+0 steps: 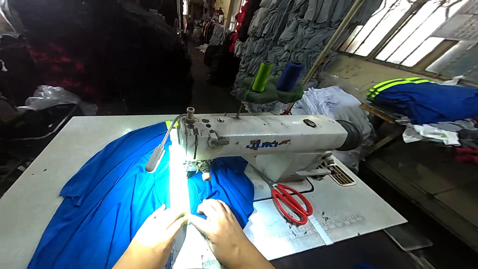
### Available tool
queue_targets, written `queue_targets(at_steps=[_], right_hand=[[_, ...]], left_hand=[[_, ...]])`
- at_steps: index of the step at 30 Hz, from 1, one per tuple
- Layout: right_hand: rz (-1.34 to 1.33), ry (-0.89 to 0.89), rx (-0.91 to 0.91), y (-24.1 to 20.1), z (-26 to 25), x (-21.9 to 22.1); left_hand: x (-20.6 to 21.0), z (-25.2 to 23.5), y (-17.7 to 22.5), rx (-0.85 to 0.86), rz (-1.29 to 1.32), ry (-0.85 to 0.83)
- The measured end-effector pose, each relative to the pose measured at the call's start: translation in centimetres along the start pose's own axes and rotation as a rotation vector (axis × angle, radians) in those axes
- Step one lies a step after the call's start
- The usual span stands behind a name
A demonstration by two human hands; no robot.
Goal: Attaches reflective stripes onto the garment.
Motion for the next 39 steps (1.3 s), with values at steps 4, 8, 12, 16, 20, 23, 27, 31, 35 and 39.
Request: queue_targets(at_steps=[4, 8, 12, 16, 20, 23, 27, 31, 35, 39], right_hand=[[-0.037, -0.006, 0.023, 0.1, -0.3, 0.2], [-0.039, -0.025, 0.038, 0.5, -0.8, 0.4], [-0.042, -0.041, 0.062, 0.8, -1.3, 0.5], [-0.071, -0.076, 0.105, 1.6, -1.9, 0.9], [-0.114, -0.133, 0.166, 2.7, -3.0, 1.3], [-0.113, -0.187, 0.201, 3.3, -3.8, 1.8], [-0.167, -0.274, 0.318, 4.7, -4.9, 2.4], [-0.23, -0.351, 0.385, 5.4, -5.4, 2.7], [-0.167, -0.193, 0.319, 5.0, -4.1, 1.8], [-0.007, 0.207, 0.24, 5.6, -1.4, -4.4]], left_hand=[[-0.4, -0.2, -0.2, -0.009, 0.062, -0.038], [-0.3, -0.5, -0.7, -0.029, 0.089, -0.106], [-0.4, -1.0, -1.3, -0.065, 0.121, -0.173], [-0.2, -1.6, -2.4, -0.079, 0.135, -0.209], [0.0, -2.6, -3.5, -0.105, 0.153, -0.241], [-0.3, -3.8, -4.3, -0.17, 0.173, -0.341], [-0.2, -5.4, -5.3, -0.219, 0.186, -0.453], [-0.3, -6.6, -6.0, -0.273, 0.209, -0.54], [-1.4, -7.8, -5.5, -0.33, 0.179, -0.545], [-0.6, -7.5, -6.3, -0.309, 0.145, -0.493]])
Point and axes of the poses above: each hand's wrist, its own z-axis away from the middle knuckle, its own x-axis out of the palm, y = z × x, the point moved 3 cm from there along -z, towards the middle knuckle, and after that the axes turned 5 degrees about -x, right-handed, at the moved point
